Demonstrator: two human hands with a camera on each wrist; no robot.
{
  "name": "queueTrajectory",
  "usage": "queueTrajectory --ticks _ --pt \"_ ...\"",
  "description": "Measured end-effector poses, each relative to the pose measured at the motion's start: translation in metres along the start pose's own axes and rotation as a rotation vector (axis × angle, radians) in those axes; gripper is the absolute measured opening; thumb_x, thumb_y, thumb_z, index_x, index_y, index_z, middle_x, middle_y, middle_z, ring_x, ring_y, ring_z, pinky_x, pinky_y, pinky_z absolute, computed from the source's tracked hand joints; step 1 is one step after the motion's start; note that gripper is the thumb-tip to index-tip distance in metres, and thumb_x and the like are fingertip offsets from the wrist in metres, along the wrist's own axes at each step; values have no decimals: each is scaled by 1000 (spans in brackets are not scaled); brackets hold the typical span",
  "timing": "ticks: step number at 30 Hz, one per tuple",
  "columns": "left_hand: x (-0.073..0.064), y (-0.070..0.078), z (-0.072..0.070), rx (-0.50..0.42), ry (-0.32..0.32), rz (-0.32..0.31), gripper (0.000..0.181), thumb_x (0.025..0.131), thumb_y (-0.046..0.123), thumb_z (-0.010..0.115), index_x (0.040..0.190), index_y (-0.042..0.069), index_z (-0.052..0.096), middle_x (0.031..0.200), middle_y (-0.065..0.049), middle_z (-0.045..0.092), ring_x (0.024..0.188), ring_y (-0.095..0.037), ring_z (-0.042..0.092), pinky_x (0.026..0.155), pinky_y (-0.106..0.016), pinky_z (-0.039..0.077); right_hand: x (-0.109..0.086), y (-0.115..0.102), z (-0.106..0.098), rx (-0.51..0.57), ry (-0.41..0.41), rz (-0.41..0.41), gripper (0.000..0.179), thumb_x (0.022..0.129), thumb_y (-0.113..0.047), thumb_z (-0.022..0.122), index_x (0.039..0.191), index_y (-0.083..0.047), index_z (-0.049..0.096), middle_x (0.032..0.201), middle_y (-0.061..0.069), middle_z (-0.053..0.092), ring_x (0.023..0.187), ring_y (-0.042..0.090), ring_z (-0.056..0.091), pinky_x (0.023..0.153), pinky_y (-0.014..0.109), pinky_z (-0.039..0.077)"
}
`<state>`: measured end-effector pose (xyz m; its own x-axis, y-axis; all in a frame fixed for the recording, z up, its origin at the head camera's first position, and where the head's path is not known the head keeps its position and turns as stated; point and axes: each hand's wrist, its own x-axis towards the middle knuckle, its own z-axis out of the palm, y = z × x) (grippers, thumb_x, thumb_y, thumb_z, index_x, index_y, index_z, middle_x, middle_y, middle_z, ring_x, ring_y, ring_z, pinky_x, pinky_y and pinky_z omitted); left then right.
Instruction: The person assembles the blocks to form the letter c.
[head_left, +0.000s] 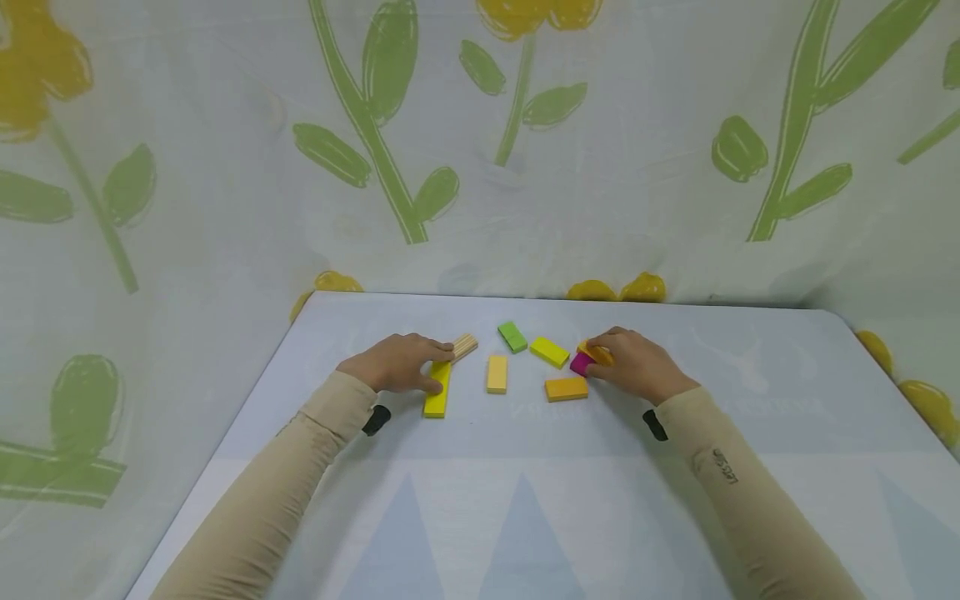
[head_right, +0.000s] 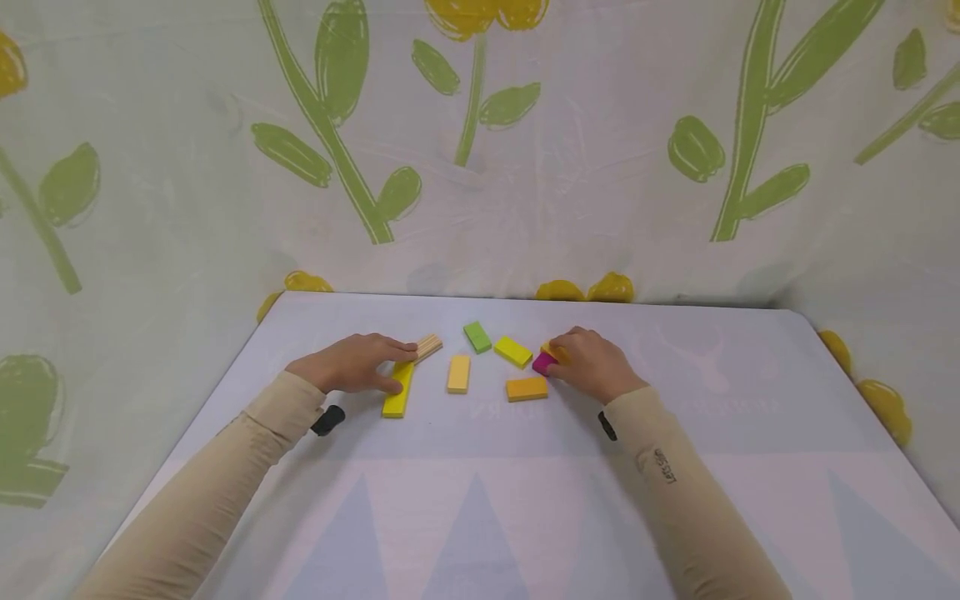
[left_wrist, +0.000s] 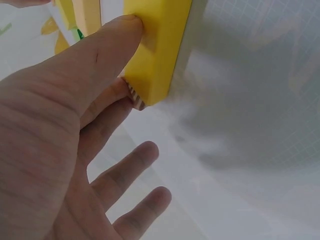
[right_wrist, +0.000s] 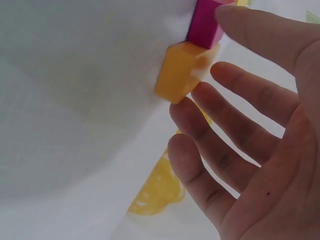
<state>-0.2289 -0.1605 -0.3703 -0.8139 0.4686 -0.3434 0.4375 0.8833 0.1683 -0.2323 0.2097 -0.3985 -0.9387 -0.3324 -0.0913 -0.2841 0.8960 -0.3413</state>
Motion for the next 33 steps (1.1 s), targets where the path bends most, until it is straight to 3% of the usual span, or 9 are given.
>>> queueTrajectory --ticks 9,18,26,33 --pt "1 -2 1 10 3 -6 66 93 36 75 152 24 49 158 7 42 145 -29 38 117 -51 35 0 2 -1 1 -38 54 43 93 -15 75 134 -5 65 127 18 64 113 36 59 99 56 51" --pt "2 -2 2 9 2 -19 67 92 37 76 152 25 49 158 7 43 145 -29 38 117 -51 34 3 8 1 19 -50 111 51 94 -19 74 140 -4 58 125 18 65 111 34 59 98 56 52" --pt "2 -2 2 3 -3 -25 67 92 37 75 153 26 48 158 8 42 146 -28 37 118 -51 33 4 11 3 -2 19 100 50 93 -18 74 138 -1 60 120 18 65 106 33 59 98 54 52" --pt "2 -2 1 11 1 2 66 93 37 75 152 24 49 158 6 42 146 -29 38 118 -52 33 6 13 1 10 25 83 46 95 -20 73 134 2 63 117 18 67 101 32 60 96 52 53"
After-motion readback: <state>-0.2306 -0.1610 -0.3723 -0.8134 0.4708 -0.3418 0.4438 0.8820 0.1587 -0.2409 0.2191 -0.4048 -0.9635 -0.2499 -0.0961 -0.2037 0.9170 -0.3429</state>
